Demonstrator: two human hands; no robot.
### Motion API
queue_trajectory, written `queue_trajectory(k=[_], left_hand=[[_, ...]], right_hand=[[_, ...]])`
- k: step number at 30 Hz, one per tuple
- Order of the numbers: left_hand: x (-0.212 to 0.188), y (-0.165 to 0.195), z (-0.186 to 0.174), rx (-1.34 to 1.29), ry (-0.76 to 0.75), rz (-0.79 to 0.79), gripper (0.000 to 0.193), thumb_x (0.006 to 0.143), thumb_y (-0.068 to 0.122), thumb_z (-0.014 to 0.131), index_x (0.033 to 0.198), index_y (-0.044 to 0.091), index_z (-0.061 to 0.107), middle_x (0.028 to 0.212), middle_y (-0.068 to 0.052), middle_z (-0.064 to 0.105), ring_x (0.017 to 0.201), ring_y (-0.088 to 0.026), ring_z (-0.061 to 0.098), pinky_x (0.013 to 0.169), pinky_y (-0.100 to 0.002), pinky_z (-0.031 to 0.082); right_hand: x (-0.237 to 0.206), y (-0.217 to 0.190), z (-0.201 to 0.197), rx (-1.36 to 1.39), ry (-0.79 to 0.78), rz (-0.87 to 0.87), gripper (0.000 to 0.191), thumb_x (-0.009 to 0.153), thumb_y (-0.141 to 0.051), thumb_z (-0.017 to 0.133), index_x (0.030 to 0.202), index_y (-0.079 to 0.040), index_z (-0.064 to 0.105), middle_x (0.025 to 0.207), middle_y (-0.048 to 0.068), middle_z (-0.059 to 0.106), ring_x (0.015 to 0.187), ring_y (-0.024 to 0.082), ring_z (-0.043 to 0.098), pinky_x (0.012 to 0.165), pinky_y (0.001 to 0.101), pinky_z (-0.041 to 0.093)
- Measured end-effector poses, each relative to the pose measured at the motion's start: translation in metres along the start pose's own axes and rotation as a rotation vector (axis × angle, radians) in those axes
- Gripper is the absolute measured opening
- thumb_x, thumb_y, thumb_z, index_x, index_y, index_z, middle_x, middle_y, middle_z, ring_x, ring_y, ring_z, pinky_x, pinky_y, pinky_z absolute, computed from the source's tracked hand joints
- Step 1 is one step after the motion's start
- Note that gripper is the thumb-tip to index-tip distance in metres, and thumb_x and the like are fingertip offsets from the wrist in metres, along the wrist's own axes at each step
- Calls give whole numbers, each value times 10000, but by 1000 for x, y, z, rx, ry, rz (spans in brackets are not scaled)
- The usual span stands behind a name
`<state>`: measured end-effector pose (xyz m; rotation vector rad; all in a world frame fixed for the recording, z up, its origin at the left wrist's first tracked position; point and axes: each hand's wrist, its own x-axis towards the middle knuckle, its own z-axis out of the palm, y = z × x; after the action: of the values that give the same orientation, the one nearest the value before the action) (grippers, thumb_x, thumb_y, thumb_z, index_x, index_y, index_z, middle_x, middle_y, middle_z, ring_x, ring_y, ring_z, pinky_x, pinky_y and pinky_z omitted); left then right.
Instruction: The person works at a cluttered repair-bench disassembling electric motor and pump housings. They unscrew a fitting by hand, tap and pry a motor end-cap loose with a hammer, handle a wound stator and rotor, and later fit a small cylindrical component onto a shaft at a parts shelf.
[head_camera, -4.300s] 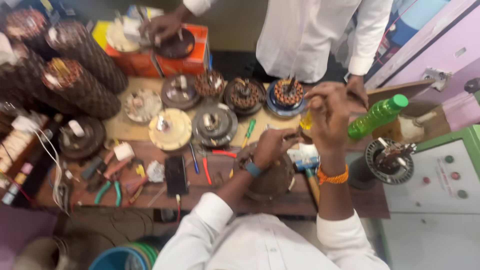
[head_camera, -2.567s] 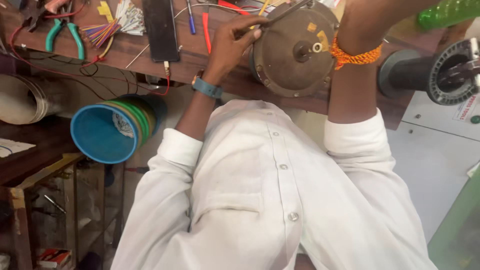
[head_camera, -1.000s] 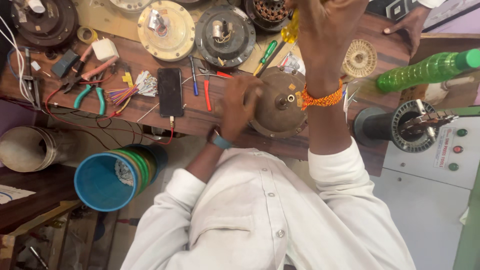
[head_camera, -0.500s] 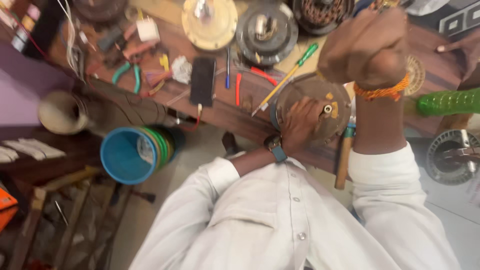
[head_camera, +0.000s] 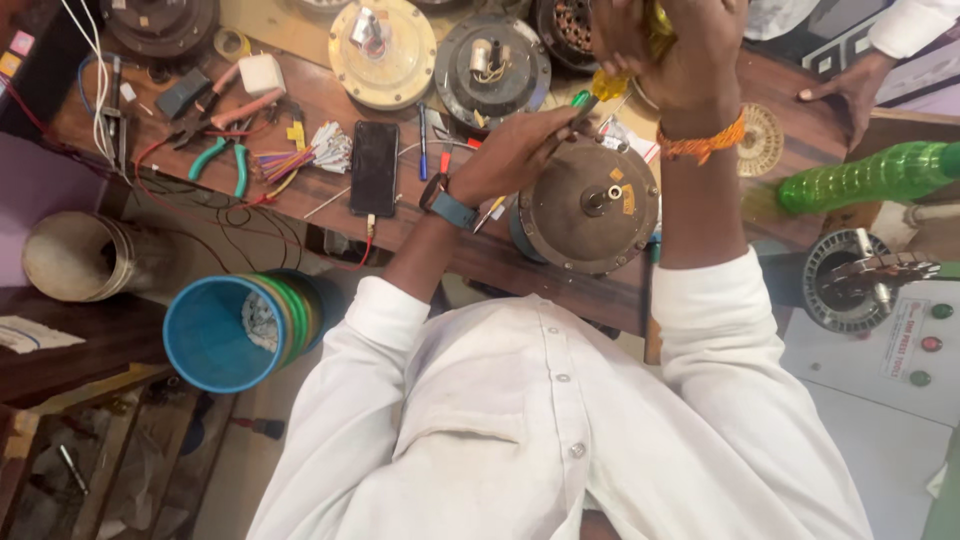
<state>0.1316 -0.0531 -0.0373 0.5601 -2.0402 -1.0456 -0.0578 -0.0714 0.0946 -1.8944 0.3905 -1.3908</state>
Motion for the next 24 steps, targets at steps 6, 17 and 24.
queue_trajectory(k=[6,17,24], left_hand=[[6,5,4,133,260,-99,275,879,271,815,939,60,649,877,-57,761,803,-225,776,646,-376,559],[4,19,-7,-6,253,183,293,974,249,735,1190,68,655,1069,-101,728,949,-282,715,808,-392,556],[-9,18,-1,50,83,-204,399,945,202,745,1320,92,666,1295,-137,646,1195,-343,594,1043,-453,446]], right_hand=[[-22,-16,15,-601,466,155,350,1226,-135,572,931,43,511,721,89,494,620,160,469,590,361,377],[-18,-37,33,-559,240,198,232,1181,-128,564,1045,54,608,811,46,592,691,98,553,616,267,427],[-75,12,13,-672,770,214,282,1180,-199,591,1014,22,533,787,112,498,588,179,452,557,298,385]])
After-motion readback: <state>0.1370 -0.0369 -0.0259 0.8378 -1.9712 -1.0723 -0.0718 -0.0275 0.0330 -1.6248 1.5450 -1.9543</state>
